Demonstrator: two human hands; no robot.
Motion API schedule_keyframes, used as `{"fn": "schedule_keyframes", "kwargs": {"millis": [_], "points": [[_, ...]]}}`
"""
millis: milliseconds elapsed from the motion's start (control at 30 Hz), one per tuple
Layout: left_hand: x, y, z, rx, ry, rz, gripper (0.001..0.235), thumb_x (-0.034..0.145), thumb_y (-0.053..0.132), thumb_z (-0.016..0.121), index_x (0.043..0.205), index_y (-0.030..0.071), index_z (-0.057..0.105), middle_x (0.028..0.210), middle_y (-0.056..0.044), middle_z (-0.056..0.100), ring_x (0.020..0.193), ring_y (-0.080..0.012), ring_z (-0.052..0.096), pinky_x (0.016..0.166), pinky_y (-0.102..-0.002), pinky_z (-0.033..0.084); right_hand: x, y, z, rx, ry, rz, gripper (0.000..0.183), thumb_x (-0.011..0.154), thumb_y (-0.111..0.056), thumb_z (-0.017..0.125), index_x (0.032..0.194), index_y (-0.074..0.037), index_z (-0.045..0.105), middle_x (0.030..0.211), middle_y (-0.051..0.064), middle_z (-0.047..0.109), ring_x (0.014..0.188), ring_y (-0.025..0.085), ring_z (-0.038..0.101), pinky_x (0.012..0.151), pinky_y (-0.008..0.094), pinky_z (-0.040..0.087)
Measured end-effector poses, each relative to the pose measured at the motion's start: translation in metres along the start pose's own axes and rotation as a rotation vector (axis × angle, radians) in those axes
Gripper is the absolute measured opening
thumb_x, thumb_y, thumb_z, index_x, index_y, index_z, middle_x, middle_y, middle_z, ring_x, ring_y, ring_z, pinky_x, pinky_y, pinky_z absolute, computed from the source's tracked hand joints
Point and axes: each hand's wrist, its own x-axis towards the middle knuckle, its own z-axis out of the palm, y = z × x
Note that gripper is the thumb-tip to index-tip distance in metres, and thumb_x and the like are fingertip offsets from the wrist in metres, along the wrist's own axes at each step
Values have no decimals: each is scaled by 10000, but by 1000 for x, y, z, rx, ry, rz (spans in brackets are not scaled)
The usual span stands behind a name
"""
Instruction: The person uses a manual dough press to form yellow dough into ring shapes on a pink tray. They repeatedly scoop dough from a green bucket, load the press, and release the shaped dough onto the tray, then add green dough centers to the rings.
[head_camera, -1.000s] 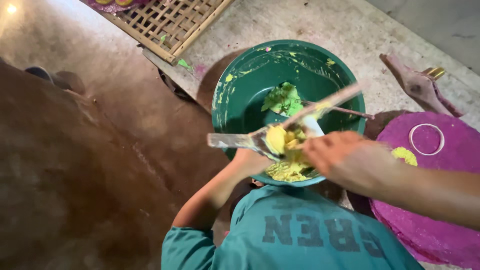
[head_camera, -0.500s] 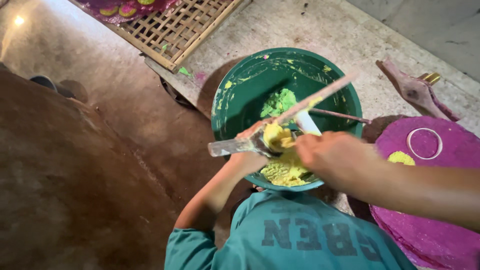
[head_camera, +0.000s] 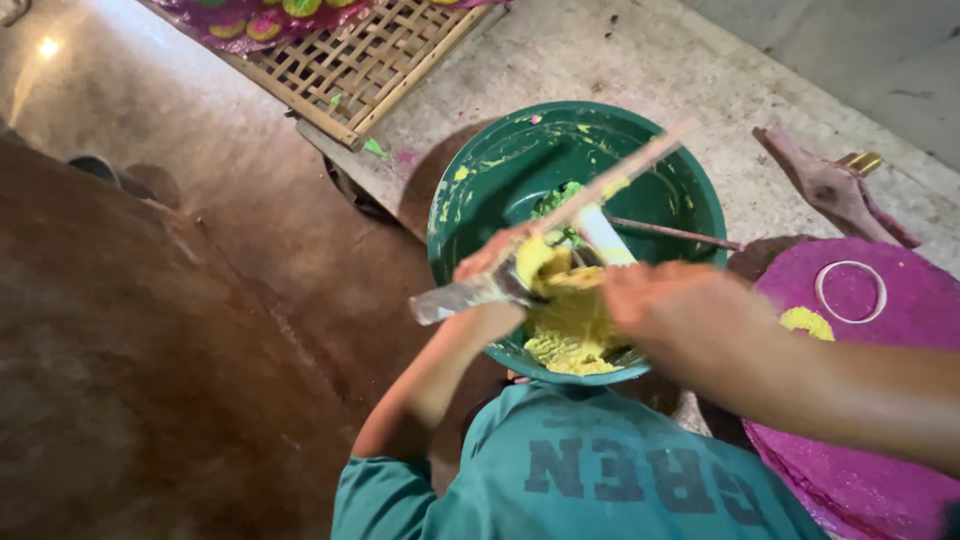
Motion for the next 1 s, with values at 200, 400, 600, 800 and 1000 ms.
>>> {"fn": "schedule_keyframes", "kwargs": {"millis": [200, 400, 600, 800, 1000], "points": [[18, -8, -17, 112, 353, 42, 474, 837, 286, 827, 1213, 55, 656, 1220, -119, 678, 1064, -313, 704, 876, -399, 589, -9, 30, -12, 812, 479, 85, 476, 892, -47, 652, 1361, -64, 578, 1011, 154, 733, 829, 296, 737, 692, 374, 591], [38, -1, -22, 195, 456, 130, 547, 835, 275, 813, 1294, 37, 634, 1424, -141, 606, 1180, -355, 659, 920, -410, 582, 27, -33, 120, 1158, 537, 193, 560, 904, 40, 603, 1455, -25, 523, 1166, 249, 696, 1071, 340, 728, 882, 385, 566], [41, -12, -29, 296, 331, 48, 503, 767, 280, 804, 1213, 80, 684, 1580, -209, 365, 1169, -413, 596, 867, -442, 582, 10, -5, 118, 1261, 195, 423, 447, 1036, -53, 569, 1475, -136, 558, 1140, 228, 742, 1011, 382, 739, 878, 412, 595], [53, -22, -1, 523, 334, -2, 569, 806, 293, 798, 1319, 90, 657, 1656, -236, 225, 1143, -453, 612, 803, -429, 581, 43, -15, 139, 1198, 628, 187, 433, 978, -24, 592, 1410, -3, 569, 1276, 252, 683, 1093, 309, 734, 907, 376, 557], [54, -95, 2, -395, 489, -27, 590, 926, 138, 751, 1439, -10, 501, 1346, -109, 612, 1171, -235, 648, 996, -365, 536, 10, -28, 151, 1169, 88, 254, 485, 924, -99, 583, 1407, -136, 585, 1191, 164, 727, 1015, 330, 728, 886, 383, 552]]}}
